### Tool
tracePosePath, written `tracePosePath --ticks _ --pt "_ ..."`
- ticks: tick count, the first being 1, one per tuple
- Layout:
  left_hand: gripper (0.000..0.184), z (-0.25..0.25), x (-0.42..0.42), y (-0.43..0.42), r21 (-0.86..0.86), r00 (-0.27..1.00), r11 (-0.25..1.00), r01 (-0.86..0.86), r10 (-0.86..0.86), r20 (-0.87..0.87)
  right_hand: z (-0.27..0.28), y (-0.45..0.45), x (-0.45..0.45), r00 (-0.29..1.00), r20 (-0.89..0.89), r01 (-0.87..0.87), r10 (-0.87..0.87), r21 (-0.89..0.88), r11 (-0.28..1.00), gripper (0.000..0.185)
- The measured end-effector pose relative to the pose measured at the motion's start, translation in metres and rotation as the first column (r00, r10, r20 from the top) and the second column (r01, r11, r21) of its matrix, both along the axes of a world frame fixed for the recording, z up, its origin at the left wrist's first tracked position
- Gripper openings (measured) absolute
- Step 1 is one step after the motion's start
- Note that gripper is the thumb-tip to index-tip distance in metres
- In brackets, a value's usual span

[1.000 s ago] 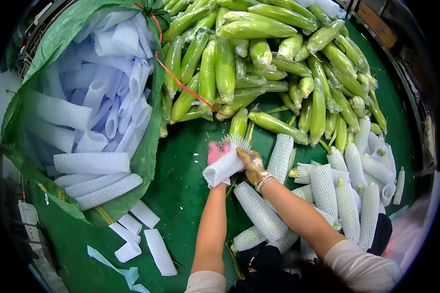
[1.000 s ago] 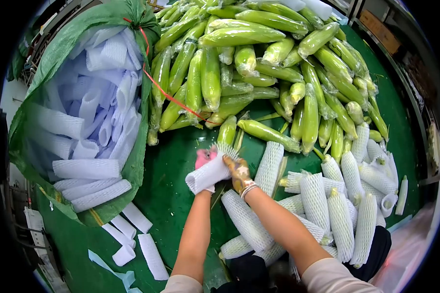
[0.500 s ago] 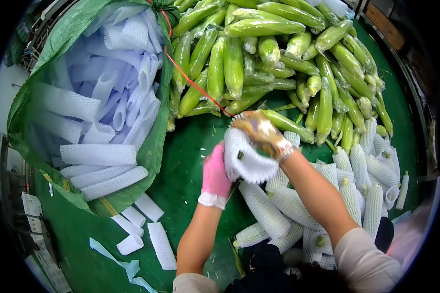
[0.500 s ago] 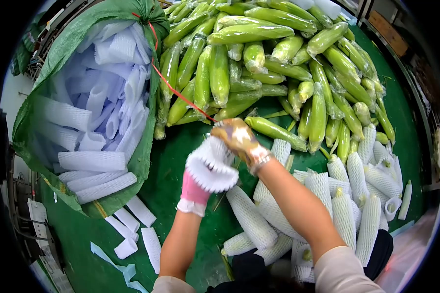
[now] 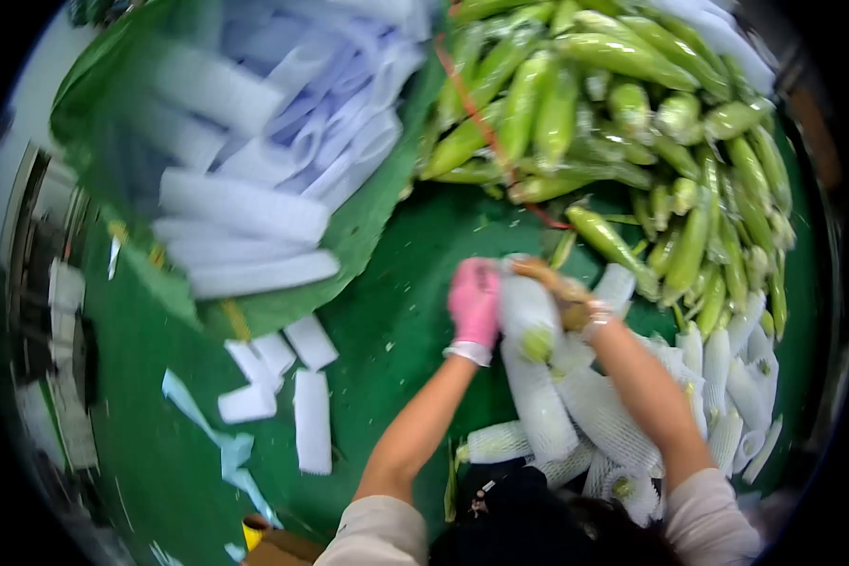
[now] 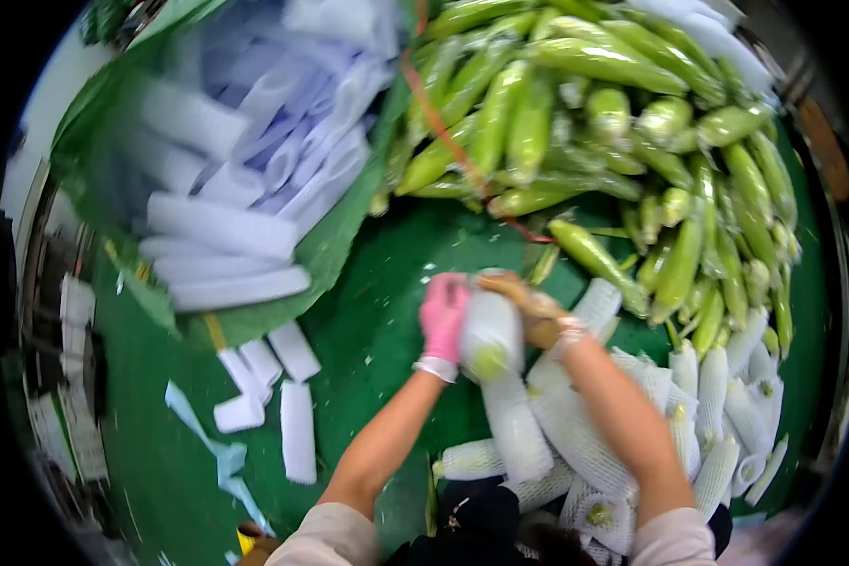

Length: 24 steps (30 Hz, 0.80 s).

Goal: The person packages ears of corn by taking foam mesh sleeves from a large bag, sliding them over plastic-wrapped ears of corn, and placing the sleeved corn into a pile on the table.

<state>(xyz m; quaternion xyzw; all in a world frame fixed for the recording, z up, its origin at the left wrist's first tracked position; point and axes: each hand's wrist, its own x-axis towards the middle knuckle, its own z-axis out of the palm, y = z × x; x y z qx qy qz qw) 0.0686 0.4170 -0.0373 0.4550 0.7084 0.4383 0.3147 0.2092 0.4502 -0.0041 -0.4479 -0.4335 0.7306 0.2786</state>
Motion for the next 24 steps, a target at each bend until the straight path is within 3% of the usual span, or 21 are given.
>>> tracePosePath --ticks 2,4,6,8,9,10,11,12,13,14,15,16,17,18,19,20,21,22,23,24 --pt "0.028 0.03 0.023 -0.027 0.138 0.988 0.982 0.126 -0.112 -0.104 0.066 -0.021 0.034 0.948 0.274 -0.222 0.162 0.204 0.954 0.047" --pt "0.035 0.074 0.032 -0.053 0.312 0.956 0.913 0.262 -0.29 0.047 0.126 -0.051 0.09 0.871 0.463 -0.296 0.162 0.234 0.926 0.06" --pt "0.037 0.096 -0.009 -0.082 0.294 0.965 0.927 0.234 -0.185 -0.186 0.17 -0.09 0.171 0.814 0.576 -0.221 0.071 0.195 0.956 0.072" --pt "0.035 0.097 -0.084 -0.117 0.176 0.903 0.984 -0.011 0.085 -0.421 0.189 -0.147 0.267 0.755 0.653 -0.057 -0.061 0.158 0.986 0.085" --pt "0.04 0.073 -0.127 -0.139 0.106 0.832 0.975 -0.198 0.224 -0.507 0.187 -0.177 0.313 0.709 0.698 -0.024 -0.103 0.17 0.985 0.091" --pt "0.049 0.062 -0.165 -0.163 0.115 0.639 0.935 -0.335 0.315 -0.702 0.161 -0.22 0.362 0.492 0.862 -0.156 -0.122 0.225 0.962 0.091" --pt "0.06 0.052 -0.207 -0.186 -0.021 0.568 0.907 -0.421 0.245 -0.786 0.136 -0.263 0.411 0.228 0.96 -0.276 -0.163 0.224 0.935 0.09" --pt "0.07 0.048 -0.229 -0.203 -0.142 0.478 0.84 -0.524 0.152 -0.865 0.128 -0.269 0.408 0.064 0.992 -0.326 -0.113 0.128 0.937 0.088" --pt "0.067 0.044 -0.242 -0.217 -0.313 0.511 0.773 -0.551 0.017 -0.859 0.119 -0.276 0.404 -0.108 0.992 -0.366 -0.058 0.015 0.93 0.087" --pt "0.054 0.025 -0.261 -0.236 -0.422 0.656 0.776 -0.47 -0.013 -0.755 0.109 -0.284 0.404 -0.271 0.963 -0.389 -0.005 -0.105 0.915 0.086" --pt "0.04 0.033 -0.261 -0.236 -0.532 0.736 0.719 -0.448 -0.042 -0.676 0.122 -0.255 0.36 -0.342 0.938 -0.326 0.054 -0.172 0.93 0.085" --pt "0.031 0.042 -0.254 -0.238 -0.449 0.731 0.799 -0.399 -0.019 -0.683 0.142 -0.231 0.316 -0.29 0.953 -0.443 -0.089 -0.052 0.895 0.082" --pt "0.029 0.057 -0.24 -0.232 -0.408 0.83 0.862 -0.302 0.028 -0.557 0.161 -0.206 0.272 -0.233 0.947 -0.554 -0.223 0.06 0.83 0.079" --pt "0.028 0.074 -0.221 -0.217 -0.354 0.917 0.914 -0.199 0.046 -0.396 0.169 -0.183 0.229 -0.049 0.923 -0.556 -0.382 0.292 0.778 0.071" --pt "0.028 0.094 -0.19 -0.201 -0.347 0.995 0.936 -0.064 0.034 -0.094 0.17 -0.164 0.2 0.154 0.899 -0.46 -0.411 0.433 0.775 0.064" --pt "0.029 0.115 -0.151 -0.182 -0.31 0.977 0.948 0.066 0.002 0.216 0.178 -0.15 0.163 0.386 0.871 -0.451 -0.304 0.465 0.762 0.063" --pt "0.031 0.127 -0.116 -0.163 -0.253 0.918 0.943 0.215 -0.107 0.383 0.185 -0.135 0.126 0.591 0.791 -0.425 -0.158 0.473 0.772 0.062" --pt "0.034 0.134 -0.083 -0.144 -0.176 0.827 0.923 0.343 -0.208 0.523 0.155 -0.127 0.108 0.64 0.763 -0.542 -0.092 0.533 0.65 0.069" --pt "0.036 0.132 -0.056 -0.124 -0.16 0.775 0.866 0.474 -0.324 0.543 0.166 -0.109 0.068 0.776 0.628 -0.458 0.054 0.503 0.733 0.075" --pt "0.039 0.131 -0.032 -0.106 -0.151 0.715 0.794 0.588 -0.424 0.555 0.155 -0.099 0.053 0.78 0.623 -0.468 0.057 0.521 0.713 0.072"
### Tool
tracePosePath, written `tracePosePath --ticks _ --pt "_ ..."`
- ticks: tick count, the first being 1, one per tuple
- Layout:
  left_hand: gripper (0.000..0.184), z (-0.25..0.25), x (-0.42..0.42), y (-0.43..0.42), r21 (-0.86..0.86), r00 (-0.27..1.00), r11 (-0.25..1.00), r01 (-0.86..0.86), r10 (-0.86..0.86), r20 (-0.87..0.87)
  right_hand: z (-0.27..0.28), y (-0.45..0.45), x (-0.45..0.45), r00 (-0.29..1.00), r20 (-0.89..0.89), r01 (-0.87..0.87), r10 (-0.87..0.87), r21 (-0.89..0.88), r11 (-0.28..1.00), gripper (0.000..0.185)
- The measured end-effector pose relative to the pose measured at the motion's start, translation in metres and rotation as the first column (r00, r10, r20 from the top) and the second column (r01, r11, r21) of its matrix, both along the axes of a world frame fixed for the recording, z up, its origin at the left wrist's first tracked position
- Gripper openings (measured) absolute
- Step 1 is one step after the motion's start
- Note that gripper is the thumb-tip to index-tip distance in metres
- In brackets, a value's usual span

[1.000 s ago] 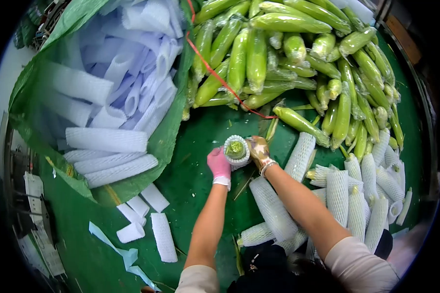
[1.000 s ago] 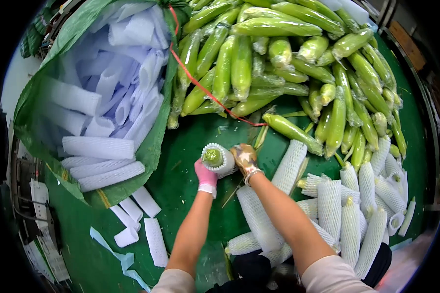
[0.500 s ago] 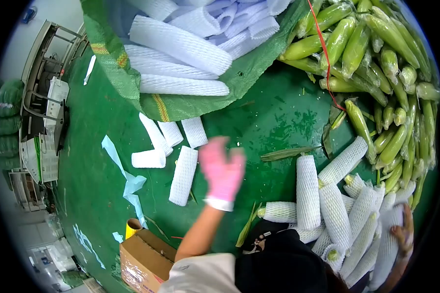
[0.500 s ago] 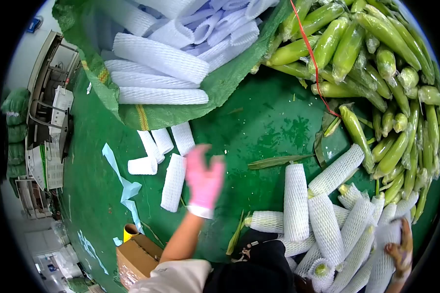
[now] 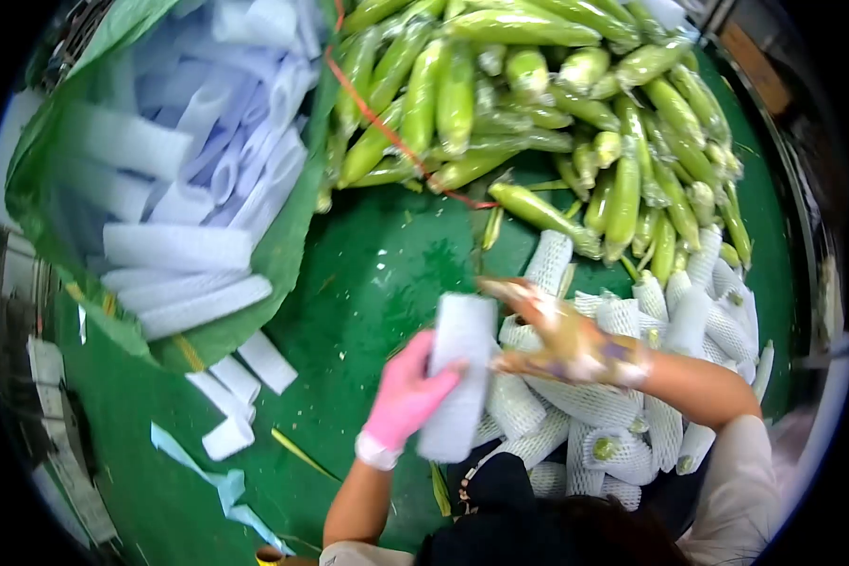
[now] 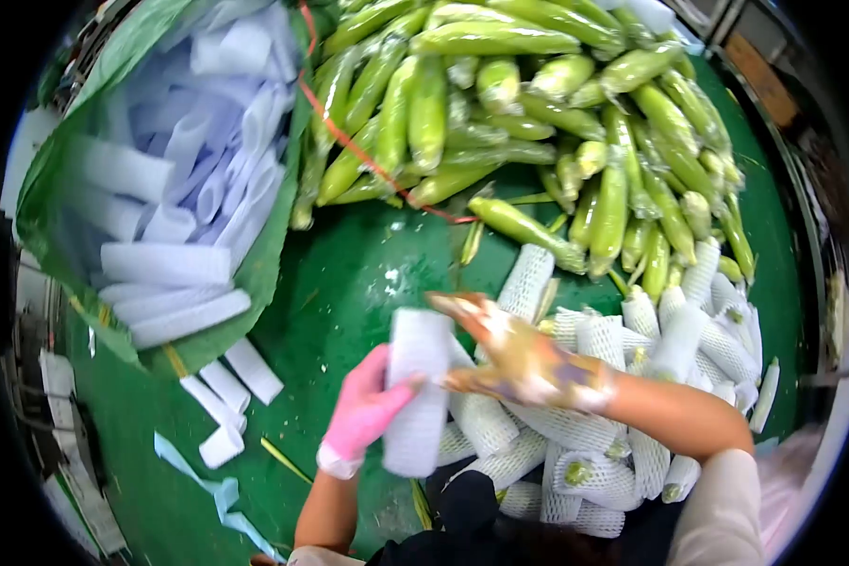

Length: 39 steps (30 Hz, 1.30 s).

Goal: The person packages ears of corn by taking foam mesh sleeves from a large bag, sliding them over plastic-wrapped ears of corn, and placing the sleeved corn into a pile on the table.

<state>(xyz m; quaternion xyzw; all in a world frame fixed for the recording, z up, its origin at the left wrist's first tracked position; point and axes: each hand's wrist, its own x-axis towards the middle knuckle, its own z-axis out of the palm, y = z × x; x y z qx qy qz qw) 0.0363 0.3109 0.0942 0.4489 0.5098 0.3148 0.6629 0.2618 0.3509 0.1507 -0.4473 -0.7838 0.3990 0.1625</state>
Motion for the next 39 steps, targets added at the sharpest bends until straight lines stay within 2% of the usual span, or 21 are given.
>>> tracePosePath --ticks 2,4,10,12,14,15,18,20,21,23,24,25,26,28,29,30,32,33,36,38,39 --pt "0.038 -0.009 0.04 0.03 0.025 0.954 0.995 -0.101 0.089 0.287 -0.035 0.026 -0.014 0.974 -0.2 0.113 -0.102 0.047 0.992 0.05" --pt "0.036 -0.011 0.051 0.069 0.023 0.925 0.999 -0.041 0.029 0.379 -0.042 0.048 -0.008 0.815 -0.425 0.369 -0.394 -0.145 0.918 0.038" --pt "0.039 -0.053 0.119 0.124 0.148 0.851 0.965 -0.218 0.114 0.512 -0.086 0.088 0.04 0.428 -0.601 0.273 -0.675 -0.627 0.73 0.016" --pt "0.038 -0.082 0.141 0.134 0.207 0.855 0.97 -0.129 0.003 0.519 -0.123 0.094 0.055 0.329 -0.641 0.336 -0.694 -0.607 0.72 0.02" --pt "0.038 -0.092 0.168 0.136 0.506 0.921 0.846 -0.168 -0.048 0.386 -0.145 0.099 0.076 0.595 -0.574 0.598 -0.563 -0.153 0.787 0.017" --pt "0.035 -0.084 0.184 0.131 0.237 0.75 0.929 -0.285 0.063 0.658 -0.141 0.099 0.081 0.623 -0.477 0.669 -0.62 -0.087 0.738 0.016" --pt "0.037 -0.111 0.231 0.141 -0.075 0.609 0.944 -0.32 0.266 0.747 -0.155 0.11 0.12 0.677 -0.458 0.714 -0.576 0.219 0.665 0.016" --pt "0.039 -0.104 0.248 0.149 -0.155 0.557 0.928 -0.34 0.332 0.761 -0.229 0.146 0.167 0.159 -0.957 0.623 -0.243 -0.094 0.777 0.018" --pt "0.04 -0.102 0.255 0.155 -0.274 0.468 0.92 -0.281 0.38 0.798 -0.182 0.137 0.175 0.244 -0.759 0.589 -0.603 -0.378 0.714 0.011" --pt "0.031 -0.12 0.278 0.169 -0.439 0.315 0.887 -0.145 0.462 0.829 -0.126 0.131 0.181 0.365 -0.426 0.543 -0.828 -0.624 0.561 0.016" --pt "0.034 -0.104 0.279 0.161 0.093 0.755 0.875 -0.474 0.351 0.554 -0.126 0.13 0.178 0.398 -0.431 0.502 -0.81 -0.637 0.585 0.022" --pt "0.038 -0.102 0.278 0.158 0.54 0.945 0.777 -0.322 0.294 0.141 -0.133 0.13 0.177 0.479 -0.422 0.526 -0.77 -0.564 0.636 0.026" --pt "0.043 -0.102 0.277 0.155 0.821 0.839 0.565 -0.077 0.482 -0.253 -0.142 0.131 0.178 0.552 -0.405 0.545 -0.729 -0.486 0.683 0.03" --pt "0.035 -0.135 0.278 0.157 0.671 0.878 0.73 -0.132 0.4 -0.262 -0.132 0.115 0.185 0.753 -0.248 0.395 -0.61 -0.571 0.72 0.031" --pt "0.033 -0.142 0.282 0.155 0.285 0.927 0.882 -0.376 0.36 0.109 -0.132 0.104 0.18 0.756 -0.22 0.392 -0.616 -0.601 0.696 0.034" --pt "0.038 -0.12 0.264 0.145 0.38 0.929 0.904 -0.197 0.295 -0.222 -0.131 0.097 0.176 0.757 -0.193 0.392 -0.624 -0.629 0.671 0.037" --pt "0.041 -0.146 0.241 0.138 0.41 0.853 0.903 -0.132 0.314 -0.416 -0.146 0.1 0.175 0.842 0.303 0.5 -0.447 -0.121 0.858 0.046" --pt "0.041 -0.144 0.232 0.139 0.42 0.842 0.898 -0.132 0.325 -0.431 -0.151 0.095 0.164 0.848 0.22 0.466 -0.482 0.126 0.876 0.051" --pt "0.048 -0.145 0.226 0.132 0.259 0.863 0.921 -0.291 0.37 -0.344 -0.161 0.091 0.146 0.731 0.203 0.619 -0.652 0.205 0.758 0.037" --pt "0.056 -0.156 0.241 0.122 0.214 0.809 0.877 -0.43 0.48 -0.339 -0.179 0.092 0.158 0.738 0.334 0.62 -0.586 0.006 0.785 0.033" --pt "0.065 -0.162 0.242 0.123 0.127 0.851 0.901 -0.415 0.434 -0.297 -0.213 0.095 0.174 0.802 0.459 0.406 -0.382 0.049 0.912 0.028"
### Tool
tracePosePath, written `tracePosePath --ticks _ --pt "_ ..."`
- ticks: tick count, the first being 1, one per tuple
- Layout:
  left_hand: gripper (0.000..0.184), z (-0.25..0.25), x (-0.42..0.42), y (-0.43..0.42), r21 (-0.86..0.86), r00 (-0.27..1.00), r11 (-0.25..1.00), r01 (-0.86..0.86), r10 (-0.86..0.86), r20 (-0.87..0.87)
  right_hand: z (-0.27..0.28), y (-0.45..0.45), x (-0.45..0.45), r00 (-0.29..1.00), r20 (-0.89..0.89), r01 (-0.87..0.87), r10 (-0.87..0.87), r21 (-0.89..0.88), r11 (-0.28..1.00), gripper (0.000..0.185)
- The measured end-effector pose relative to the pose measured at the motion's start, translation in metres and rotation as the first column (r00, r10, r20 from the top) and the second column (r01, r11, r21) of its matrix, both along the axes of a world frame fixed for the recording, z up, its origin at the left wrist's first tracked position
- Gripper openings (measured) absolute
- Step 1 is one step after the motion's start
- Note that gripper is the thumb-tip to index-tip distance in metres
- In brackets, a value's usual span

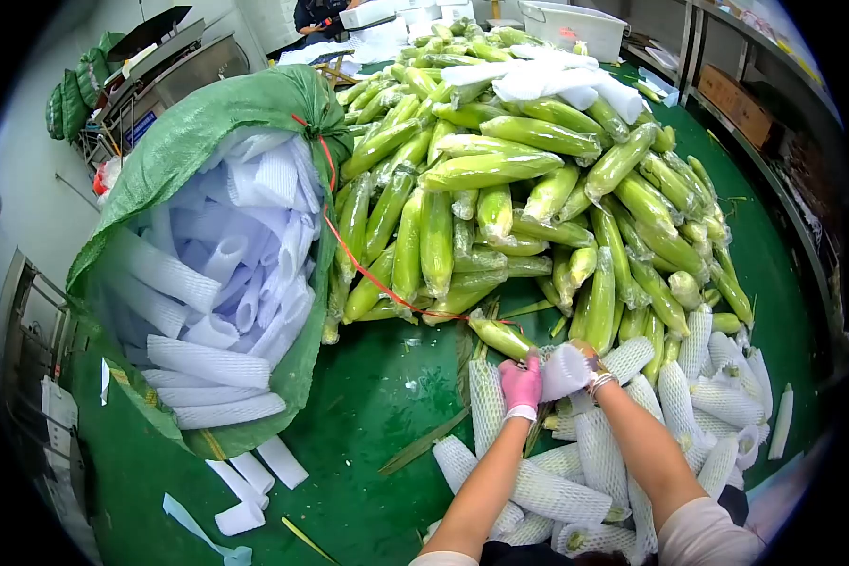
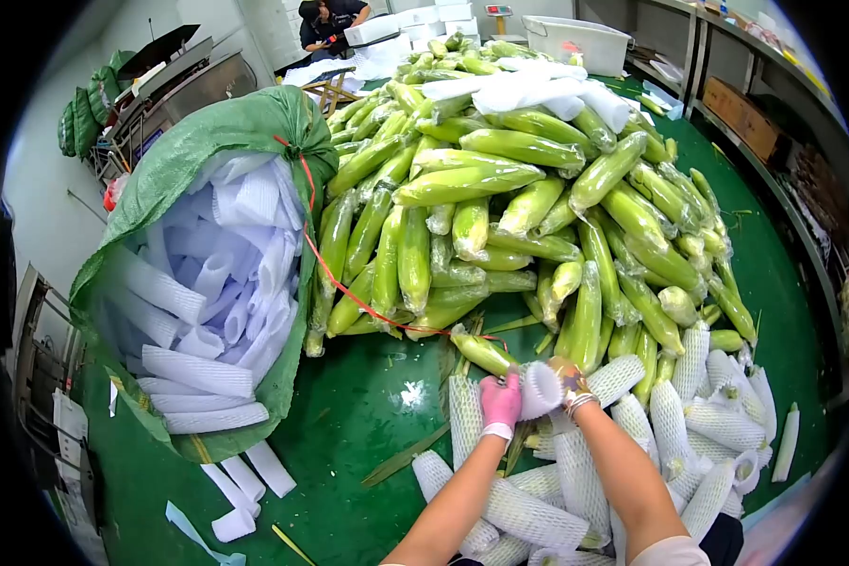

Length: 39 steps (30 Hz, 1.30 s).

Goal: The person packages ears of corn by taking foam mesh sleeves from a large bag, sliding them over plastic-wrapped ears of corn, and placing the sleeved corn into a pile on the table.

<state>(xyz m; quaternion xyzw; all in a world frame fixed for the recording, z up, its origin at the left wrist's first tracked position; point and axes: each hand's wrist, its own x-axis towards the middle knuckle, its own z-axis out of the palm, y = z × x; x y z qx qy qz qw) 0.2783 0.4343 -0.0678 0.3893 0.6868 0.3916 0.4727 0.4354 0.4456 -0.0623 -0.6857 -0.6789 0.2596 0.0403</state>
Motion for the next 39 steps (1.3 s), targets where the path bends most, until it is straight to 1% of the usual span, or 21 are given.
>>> tracePosePath --ticks 1,3,5,7,9,10,11,12,15,17,18,19,21,22,24,27,29,30,32,34,39 --pt "0.065 -0.006 0.0 0.002 0.005 1.0 1.0 -0.001 0.001 0.0 -0.047 0.005 0.016 1.0 0.0 -0.001 0.001 0.005 1.0 0.028" --pt "0.069 -0.014 -0.004 0.005 -0.027 0.996 0.996 0.086 -0.086 0.024 -0.116 0.016 0.033 0.84 -0.541 0.137 -0.037 0.145 0.98 0.023" --pt "0.061 -0.016 -0.018 0.01 -0.159 0.968 0.968 0.194 -0.162 0.194 0.018 -0.024 -0.033 0.959 -0.261 -0.044 0.108 0.241 0.969 0.02" --pt "0.055 -0.048 -0.019 -0.003 -0.137 0.413 0.912 0.387 -0.038 0.91 0.065 -0.033 -0.046 0.97 -0.227 -0.006 0.087 0.337 0.942 0.023" --pt "0.051 0.03 -0.041 -0.032 0.256 0.634 0.801 0.541 -0.588 0.502 0.131 -0.057 -0.086 0.958 -0.219 0.222 -0.183 0.173 0.959 0.022" --pt "0.05 0.073 -0.052 -0.047 0.38 0.703 0.714 0.588 -0.683 0.196 0.151 -0.066 -0.101 0.972 -0.209 0.183 -0.108 0.379 0.907 0.026" --pt "0.047 0.101 -0.063 -0.053 0.228 0.46 0.855 0.465 -0.454 0.763 0.163 -0.066 -0.111 0.97 -0.231 0.171 -0.078 0.415 0.894 0.027" --pt "0.045 0.129 -0.074 -0.059 -0.095 0.106 0.93 0.356 0.061 0.992 0.165 -0.06 -0.116 0.96 -0.281 0.123 0.005 0.434 0.893 0.027" --pt "0.043 0.139 -0.091 -0.046 -0.126 0.06 0.975 0.185 0.117 0.991 0.173 -0.023 -0.133 0.87 -0.493 0.16 -0.001 0.281 0.946 0.03" --pt "0.036 0.081 -0.099 -0.012 0.196 0.529 0.957 0.214 -0.283 0.8 0.137 0.014 -0.136 0.783 -0.608 0.288 -0.132 0.167 0.943 0.026" --pt "0.033 0.067 -0.103 0.004 0.301 0.72 0.922 0.244 -0.379 0.58 0.112 0.026 -0.134 0.873 -0.483 0.158 0.072 0.42 0.894 0.022" --pt "0.032 0.051 -0.104 0.013 0.378 0.815 0.9 0.216 -0.38 0.437 0.087 0.032 -0.13 0.796 -0.595 0.16 0.114 0.388 0.908 0.018" --pt "0.03 0.066 -0.098 0.025 0.344 0.836 0.933 0.108 -0.273 0.476 0.035 0.048 -0.123 0.115 -0.99 0.33 0.087 0.121 0.936 0.011" --pt "0.029 0.078 -0.093 0.031 0.249 0.792 0.967 0.053 -0.193 0.58 0.039 0.055 -0.122 -0.21 -0.972 0.368 0.102 0.018 0.93 0.009" --pt "0.03 0.104 -0.083 0.049 -0.094 0.585 0.995 0.017 0.066 0.808 0.074 0.056 -0.103 0.21 -0.977 0.329 -0.024 0.048 0.943 0.011" --pt "0.035 0.129 -0.061 0.069 -0.011 0.62 0.996 0.085 -0.044 0.783 0.1 0.069 -0.067 0.59 -0.805 0.221 0.061 0.234 0.947 0.019" --pt "0.033 0.147 -0.056 0.061 0.037 0.668 0.996 0.087 -0.086 0.739 0.132 0.06 -0.067 0.94 -0.154 -0.092 0.304 0.744 0.662 0.026" --pt "0.031 0.161 -0.056 0.054 0.093 0.718 0.992 0.09 -0.129 0.684 0.138 0.054 -0.075 0.956 0.157 -0.251 0.246 0.872 0.42 0.03" --pt "0.029 0.18 -0.065 0.033 0.083 0.762 0.994 0.07 -0.107 0.638 0.174 0.033 -0.084 0.879 -0.468 0.146 0.09 0.443 0.885 0.028" --pt "0.029 0.204 -0.086 0.006 0.021 0.758 1.0 0.005 -0.018 0.652 0.204 0.006 -0.114 0.413 -0.877 0.306 -0.243 -0.118 0.945 0.019" --pt "0.03 0.201 -0.141 -0.031 0.066 0.885 0.992 -0.11 0.068 0.461 0.16 -0.005 -0.167 0.407 -0.904 0.098 -0.129 -0.097 0.99 0.017"
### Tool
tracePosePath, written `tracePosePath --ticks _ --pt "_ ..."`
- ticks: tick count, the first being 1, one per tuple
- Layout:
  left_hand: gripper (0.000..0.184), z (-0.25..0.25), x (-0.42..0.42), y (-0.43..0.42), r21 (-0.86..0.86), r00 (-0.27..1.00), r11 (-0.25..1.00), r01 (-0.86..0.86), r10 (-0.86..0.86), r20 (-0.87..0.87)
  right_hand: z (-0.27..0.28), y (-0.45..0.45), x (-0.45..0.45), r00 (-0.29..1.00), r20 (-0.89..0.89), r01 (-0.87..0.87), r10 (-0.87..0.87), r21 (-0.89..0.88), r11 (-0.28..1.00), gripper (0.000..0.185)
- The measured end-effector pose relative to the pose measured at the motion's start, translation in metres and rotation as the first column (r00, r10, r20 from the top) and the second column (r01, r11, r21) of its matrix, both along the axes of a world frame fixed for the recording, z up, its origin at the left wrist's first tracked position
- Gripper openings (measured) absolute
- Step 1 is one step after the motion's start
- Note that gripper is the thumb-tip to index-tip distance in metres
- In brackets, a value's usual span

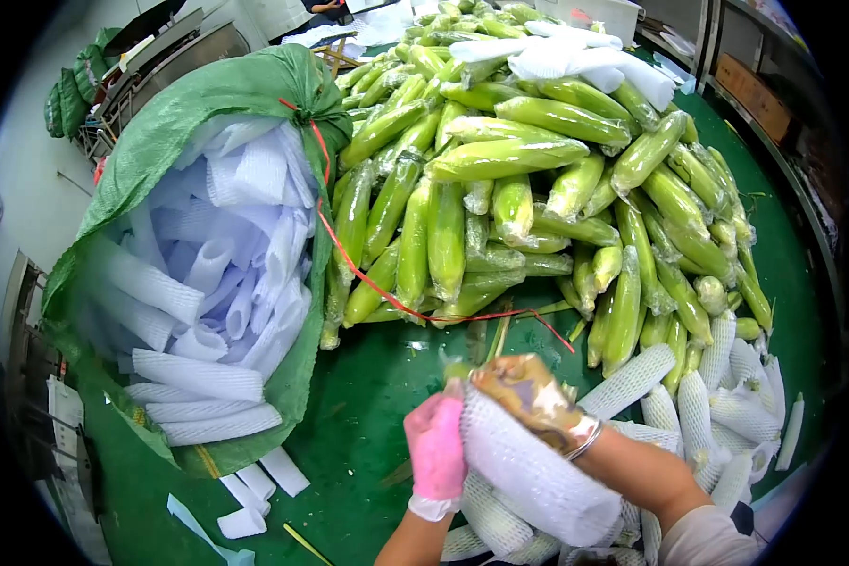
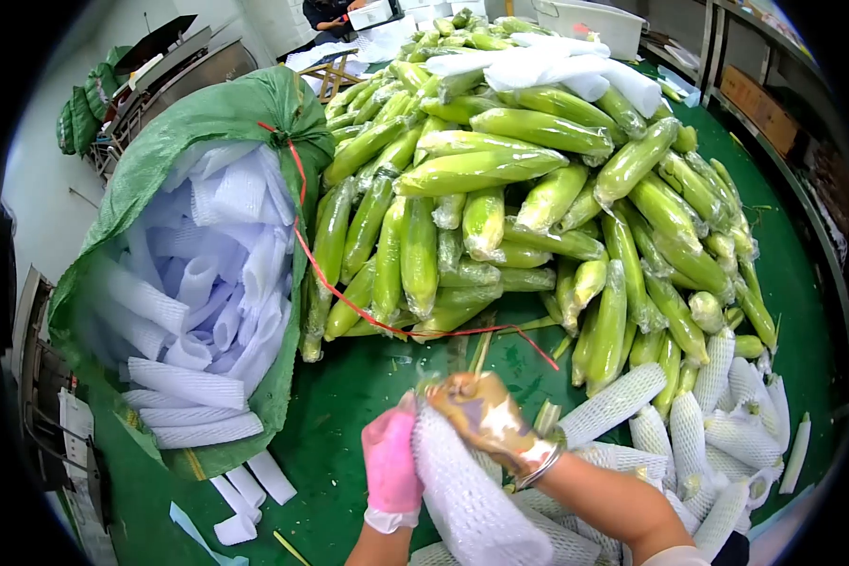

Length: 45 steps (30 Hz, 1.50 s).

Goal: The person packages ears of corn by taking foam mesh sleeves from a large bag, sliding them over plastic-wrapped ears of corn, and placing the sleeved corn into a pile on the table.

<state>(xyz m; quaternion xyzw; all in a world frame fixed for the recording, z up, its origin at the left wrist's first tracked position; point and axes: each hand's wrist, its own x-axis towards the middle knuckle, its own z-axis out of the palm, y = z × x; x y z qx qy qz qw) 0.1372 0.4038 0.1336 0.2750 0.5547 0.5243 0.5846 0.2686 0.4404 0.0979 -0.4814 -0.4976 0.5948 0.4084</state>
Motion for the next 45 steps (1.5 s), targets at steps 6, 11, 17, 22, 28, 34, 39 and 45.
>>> tracePosePath --ticks 6,11,17,22,28,34,39,45 --pt "0.031 -0.013 -0.035 -0.022 -0.144 0.997 0.99 -0.01 0.021 0.076 -0.035 -0.017 -0.038 0.995 0.06 -0.088 0.085 0.039 0.995 0.024" --pt "0.028 -0.036 -0.044 0.006 -0.118 0.994 0.992 0.035 -0.022 0.104 -0.013 0.016 -0.037 0.988 -0.149 -0.013 -0.03 -0.276 0.961 0.023" --pt "0.03 -0.131 -0.062 -0.006 -0.137 0.995 0.986 -0.097 0.097 -0.003 -0.158 -0.026 -0.061 0.96 -0.251 0.114 -0.121 -0.043 0.993 0.022" --pt "0.039 -0.219 -0.074 -0.002 -0.065 0.925 0.955 -0.29 0.263 -0.274 -0.163 -0.021 -0.086 0.894 0.344 0.272 -0.287 0.092 0.958 0.026" --pt "0.037 -0.216 -0.052 0.017 0.017 0.875 0.895 -0.446 0.44 -0.203 -0.166 -0.007 -0.07 0.918 0.365 0.205 -0.158 -0.094 0.974 0.015" --pt "0.017 -0.134 -0.003 -0.033 -0.125 0.981 0.976 -0.179 0.187 0.053 -0.037 -0.063 -0.004 0.965 0.184 -0.213 0.189 0.125 0.969 0.028" --pt "0.011 -0.058 0.053 -0.087 0.243 0.966 0.935 0.259 -0.252 -0.057 0.028 -0.13 0.119 0.664 0.739 -0.517 0.111 0.346 0.783 0.043" --pt "0.028 -0.08 -0.153 -0.113 0.251 0.545 0.922 -0.295 0.378 -0.748 0.071 -0.243 0.254 0.443 0.844 0.052 0.302 -0.361 0.931 0.044"
